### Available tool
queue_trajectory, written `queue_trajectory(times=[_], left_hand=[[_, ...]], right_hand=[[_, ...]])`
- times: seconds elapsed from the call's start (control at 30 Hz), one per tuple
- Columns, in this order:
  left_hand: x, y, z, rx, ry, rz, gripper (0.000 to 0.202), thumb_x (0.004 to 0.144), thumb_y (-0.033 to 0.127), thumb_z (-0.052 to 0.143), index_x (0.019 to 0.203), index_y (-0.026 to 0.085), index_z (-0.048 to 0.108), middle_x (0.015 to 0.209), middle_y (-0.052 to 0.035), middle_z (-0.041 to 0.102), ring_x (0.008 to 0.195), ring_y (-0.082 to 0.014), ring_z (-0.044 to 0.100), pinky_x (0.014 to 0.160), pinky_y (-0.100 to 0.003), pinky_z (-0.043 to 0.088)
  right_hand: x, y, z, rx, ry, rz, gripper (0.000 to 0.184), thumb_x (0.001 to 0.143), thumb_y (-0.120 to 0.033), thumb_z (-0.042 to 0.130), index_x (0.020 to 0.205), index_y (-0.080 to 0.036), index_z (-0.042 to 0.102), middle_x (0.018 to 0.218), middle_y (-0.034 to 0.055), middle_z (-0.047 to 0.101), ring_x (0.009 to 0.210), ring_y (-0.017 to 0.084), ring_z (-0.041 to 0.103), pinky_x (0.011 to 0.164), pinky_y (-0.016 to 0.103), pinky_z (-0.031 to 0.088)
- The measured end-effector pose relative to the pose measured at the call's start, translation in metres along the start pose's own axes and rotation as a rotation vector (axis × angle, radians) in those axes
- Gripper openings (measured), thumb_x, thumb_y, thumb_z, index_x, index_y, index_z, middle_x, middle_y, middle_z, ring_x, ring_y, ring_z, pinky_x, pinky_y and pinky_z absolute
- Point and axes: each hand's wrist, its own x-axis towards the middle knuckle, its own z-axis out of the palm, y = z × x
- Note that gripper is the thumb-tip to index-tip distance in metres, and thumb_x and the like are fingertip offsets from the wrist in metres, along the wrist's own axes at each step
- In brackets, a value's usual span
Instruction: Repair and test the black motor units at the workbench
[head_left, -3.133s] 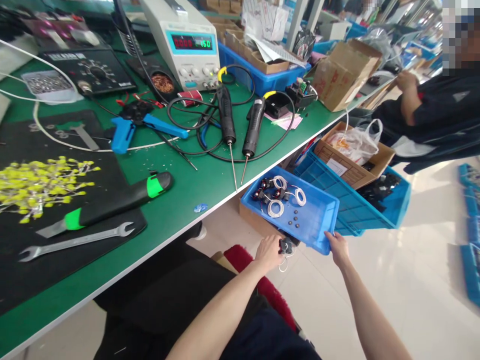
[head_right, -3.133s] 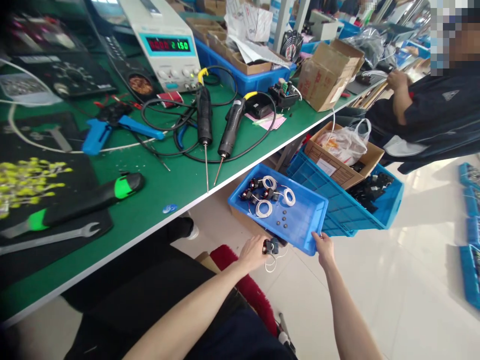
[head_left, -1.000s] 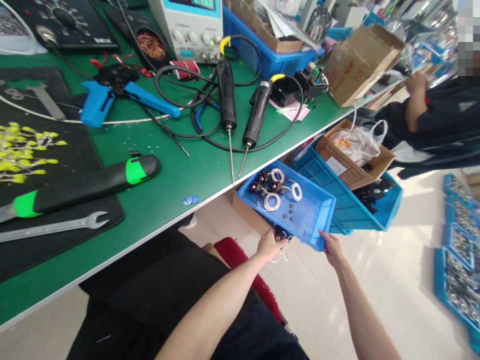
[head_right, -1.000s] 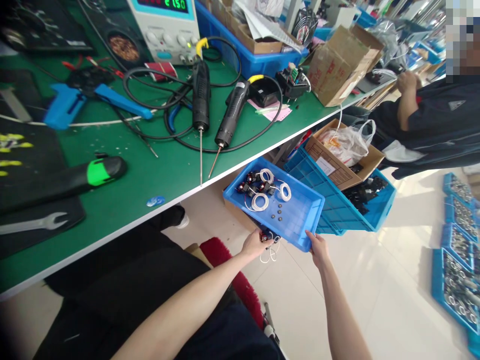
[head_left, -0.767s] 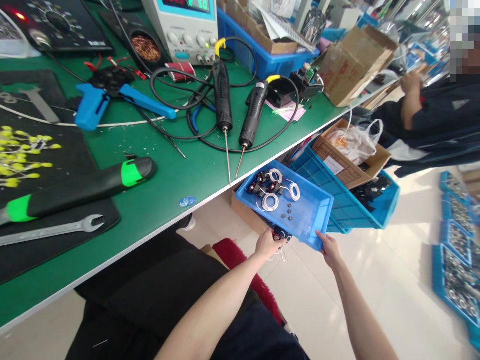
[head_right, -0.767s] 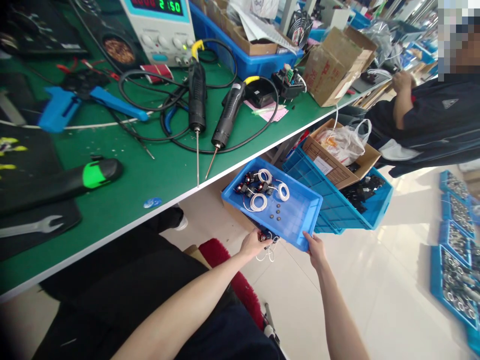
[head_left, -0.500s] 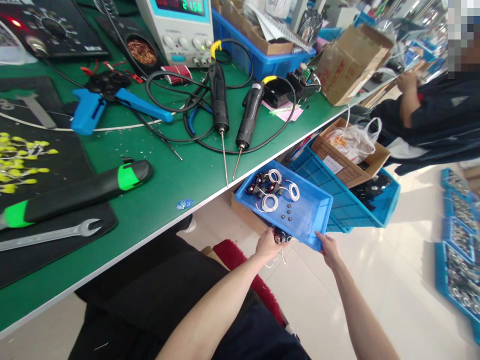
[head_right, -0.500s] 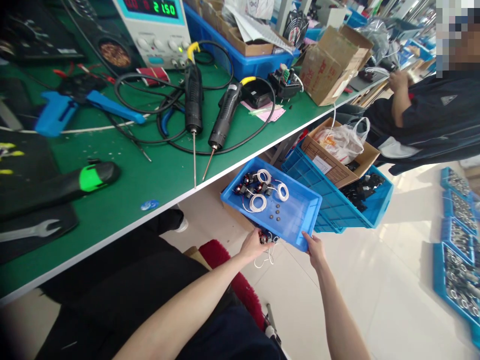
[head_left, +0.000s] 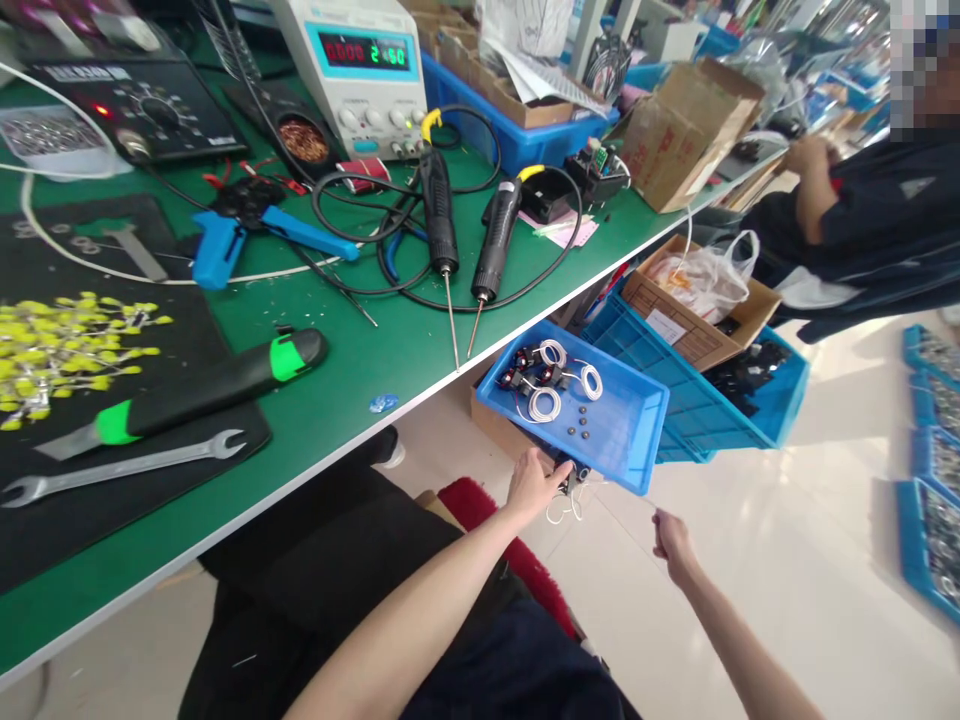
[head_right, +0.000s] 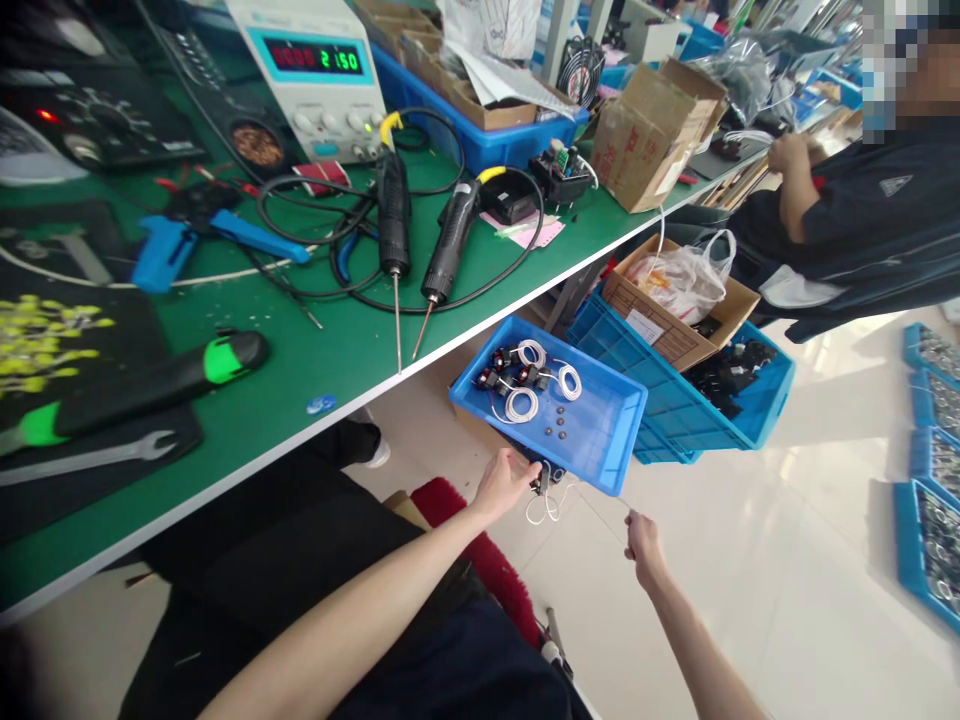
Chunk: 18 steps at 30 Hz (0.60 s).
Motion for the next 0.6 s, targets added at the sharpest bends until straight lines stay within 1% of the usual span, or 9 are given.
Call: queue_trajectory(times=[0.13, 0.2, 0.27, 0.33, 0.4, 0.47, 0.5, 0.57, 0.6], left_hand=[[-0.023, 0.015, -0.033, -0.063, 0.061, 0.014, 0.041, 0.101, 0.041, 0.066, 0.133, 0.017, 0.062, 0.132, -0.0121, 0.065, 0.12, -0.0285, 0.065, 0.103, -0.053, 0.054], [-0.045, 0.024, -0.055, -0.108, 0.046, 0.066, 0.038, 0.099, 0.038, 0.068, 0.131, 0.017, 0.062, 0.13, -0.0115, 0.066, 0.119, -0.0278, 0.065, 0.103, -0.051, 0.055], [-0.076, 0.035, -0.082, -0.149, 0.011, 0.123, 0.032, 0.098, 0.034, 0.067, 0.126, 0.017, 0.062, 0.124, -0.0099, 0.069, 0.116, -0.0257, 0.067, 0.102, -0.047, 0.055], [-0.113, 0.048, -0.113, -0.176, -0.043, 0.176, 0.023, 0.1, 0.034, 0.062, 0.119, 0.022, 0.064, 0.118, -0.0068, 0.072, 0.11, -0.0218, 0.069, 0.101, -0.039, 0.056], [-0.152, 0.061, -0.144, -0.18, -0.104, 0.224, 0.022, 0.102, 0.039, 0.06, 0.118, 0.026, 0.066, 0.113, -0.0047, 0.074, 0.102, -0.0207, 0.071, 0.096, -0.036, 0.059], [-0.187, 0.067, -0.171, -0.161, -0.149, 0.272, 0.025, 0.101, 0.04, 0.061, 0.123, 0.03, 0.067, 0.114, -0.0035, 0.074, 0.101, -0.0214, 0.072, 0.093, -0.035, 0.06], [-0.202, 0.067, -0.182, -0.131, -0.186, 0.306, 0.028, 0.101, 0.038, 0.062, 0.128, 0.033, 0.067, 0.121, -0.0039, 0.074, 0.104, -0.0227, 0.072, 0.096, -0.037, 0.06], [-0.224, 0.059, -0.199, -0.093, -0.135, 0.367, 0.043, 0.091, 0.04, 0.073, 0.134, 0.04, 0.068, 0.136, -0.0025, 0.07, 0.118, -0.029, 0.07, 0.104, -0.042, 0.059], [-0.231, 0.052, -0.207, -0.109, -0.032, 0.375, 0.048, 0.085, 0.045, 0.078, 0.132, 0.044, 0.07, 0.137, -0.0003, 0.071, 0.121, -0.0329, 0.069, 0.103, -0.045, 0.06]], right_hand=[[-0.065, 0.02, -0.022, -0.273, -0.338, 0.207, 0.02, 0.107, -0.032, 0.068, 0.099, -0.014, 0.067, 0.085, 0.0001, 0.065, 0.063, 0.009, 0.06, 0.057, 0.019, 0.055], [-0.1, 0.015, -0.025, -0.321, -0.552, 0.228, 0.027, 0.103, -0.028, 0.073, 0.083, -0.013, 0.064, 0.068, -0.0036, 0.06, 0.051, 0.007, 0.055, 0.048, 0.016, 0.048], [-0.133, -0.003, -0.016, -0.275, -0.741, 0.173, 0.035, 0.095, -0.026, 0.078, 0.068, -0.012, 0.061, 0.056, -0.0029, 0.057, 0.047, 0.01, 0.057, 0.045, 0.017, 0.045], [-0.165, -0.029, 0.005, -0.122, -0.863, 0.066, 0.038, 0.089, -0.034, 0.075, 0.062, -0.012, 0.061, 0.053, 0.0019, 0.057, 0.047, 0.014, 0.061, 0.047, 0.02, 0.046], [-0.197, -0.057, 0.038, 0.05, -0.963, -0.008, 0.045, 0.09, -0.047, 0.066, 0.058, -0.016, 0.056, 0.045, 0.0008, 0.051, 0.041, 0.013, 0.055, 0.055, 0.025, 0.053], [-0.232, -0.08, 0.078, 0.148, -1.113, -0.016, 0.048, 0.083, -0.054, 0.066, 0.055, -0.016, 0.056, 0.041, 0.0012, 0.047, 0.034, 0.015, 0.049, 0.048, 0.028, 0.051], [-0.251, -0.09, 0.1, 0.168, -1.201, -0.004, 0.048, 0.079, -0.055, 0.069, 0.057, -0.014, 0.059, 0.042, 0.0036, 0.05, 0.033, 0.017, 0.049, 0.043, 0.029, 0.049], [-0.288, -0.103, 0.144, 0.189, -1.399, 0.005, 0.046, 0.075, -0.053, 0.081, 0.066, -0.011, 0.066, 0.057, 0.006, 0.06, 0.04, 0.012, 0.051, 0.043, 0.021, 0.044], [-0.305, -0.108, 0.164, 0.198, -1.507, -0.011, 0.048, 0.075, -0.055, 0.085, 0.071, -0.01, 0.068, 0.064, 0.0051, 0.062, 0.045, 0.008, 0.051, 0.046, 0.018, 0.043]])
